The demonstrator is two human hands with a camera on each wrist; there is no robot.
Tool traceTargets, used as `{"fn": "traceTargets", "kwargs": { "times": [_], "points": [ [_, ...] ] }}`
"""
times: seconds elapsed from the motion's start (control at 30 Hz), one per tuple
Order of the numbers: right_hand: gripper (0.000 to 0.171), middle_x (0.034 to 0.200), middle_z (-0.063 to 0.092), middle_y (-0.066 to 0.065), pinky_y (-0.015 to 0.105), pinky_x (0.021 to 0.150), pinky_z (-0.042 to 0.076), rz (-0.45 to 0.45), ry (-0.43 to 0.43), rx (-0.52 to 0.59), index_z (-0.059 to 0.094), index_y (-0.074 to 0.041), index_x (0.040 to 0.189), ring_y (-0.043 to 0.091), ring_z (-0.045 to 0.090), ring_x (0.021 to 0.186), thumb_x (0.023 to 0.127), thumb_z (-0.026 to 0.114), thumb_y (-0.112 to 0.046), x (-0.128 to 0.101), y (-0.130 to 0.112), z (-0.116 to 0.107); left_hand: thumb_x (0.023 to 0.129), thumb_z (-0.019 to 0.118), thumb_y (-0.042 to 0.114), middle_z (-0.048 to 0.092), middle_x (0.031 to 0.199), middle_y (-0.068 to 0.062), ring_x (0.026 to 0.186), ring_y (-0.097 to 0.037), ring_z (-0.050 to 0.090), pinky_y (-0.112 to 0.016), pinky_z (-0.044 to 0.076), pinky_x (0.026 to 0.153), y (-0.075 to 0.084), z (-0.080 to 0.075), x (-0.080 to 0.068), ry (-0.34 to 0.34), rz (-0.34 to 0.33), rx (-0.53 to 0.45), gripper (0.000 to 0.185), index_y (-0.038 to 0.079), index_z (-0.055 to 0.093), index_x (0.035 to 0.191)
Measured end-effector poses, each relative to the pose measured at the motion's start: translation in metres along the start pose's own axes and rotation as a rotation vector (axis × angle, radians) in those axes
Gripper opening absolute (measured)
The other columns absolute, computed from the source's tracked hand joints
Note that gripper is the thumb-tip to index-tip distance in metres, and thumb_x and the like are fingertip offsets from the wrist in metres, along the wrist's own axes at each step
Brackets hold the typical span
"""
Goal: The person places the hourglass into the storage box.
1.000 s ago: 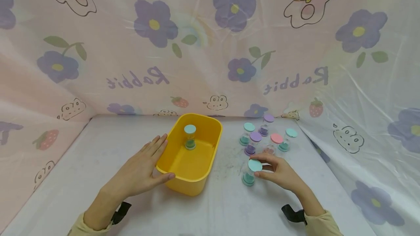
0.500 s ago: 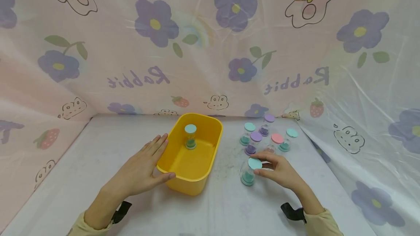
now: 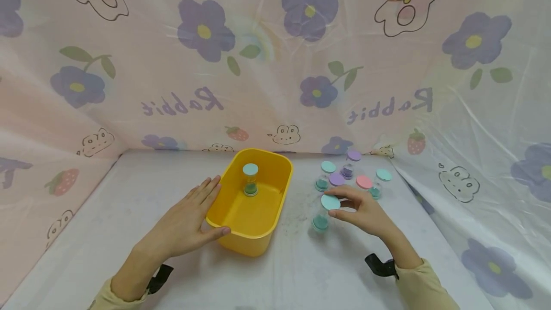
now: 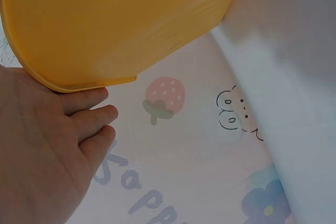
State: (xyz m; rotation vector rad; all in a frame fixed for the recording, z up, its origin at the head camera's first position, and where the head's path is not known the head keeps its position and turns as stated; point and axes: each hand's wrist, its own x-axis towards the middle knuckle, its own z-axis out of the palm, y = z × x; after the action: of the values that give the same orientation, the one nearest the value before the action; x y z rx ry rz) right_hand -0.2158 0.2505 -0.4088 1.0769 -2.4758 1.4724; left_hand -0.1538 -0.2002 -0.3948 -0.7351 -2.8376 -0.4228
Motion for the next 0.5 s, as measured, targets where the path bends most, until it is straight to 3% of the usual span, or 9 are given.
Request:
{"fn": "traceTargets", "kwargs": {
  "times": [0.3,0.5],
  "points": [
    [0.045,0.124,0.069,0.015,0.022,0.090,0.059,-0.101,-0.002,-0.008,0.069,0.002,0.130,0.009,0.066,0.107,0.087,0.078,0.008,0.026,-0.016,-0.008,0.095,0.057,0.071,0.020,0.172,-0.014,0.158,-0.034,0.020,-0.055,0.023,0.127,0.000,0.000,0.000,0.001,-0.001,0.004,0.104,-0.001,0.028,0.162],
    [0.044,0.123,0.068,0.018,0.025,0.089,0.061,-0.121,0.000,0.011,0.070,0.003,0.128,0.012,0.068,0.103,0.085,0.079,0.010,0.045,-0.031,-0.009,0.095,0.058,0.071,0.020,0.172,-0.014,0.158,-0.034,0.020,-0.056,0.024,0.126,0.001,0.000,0.000,0.002,0.002,0.000,0.103,-0.002,0.028,0.162]
  ]
}}
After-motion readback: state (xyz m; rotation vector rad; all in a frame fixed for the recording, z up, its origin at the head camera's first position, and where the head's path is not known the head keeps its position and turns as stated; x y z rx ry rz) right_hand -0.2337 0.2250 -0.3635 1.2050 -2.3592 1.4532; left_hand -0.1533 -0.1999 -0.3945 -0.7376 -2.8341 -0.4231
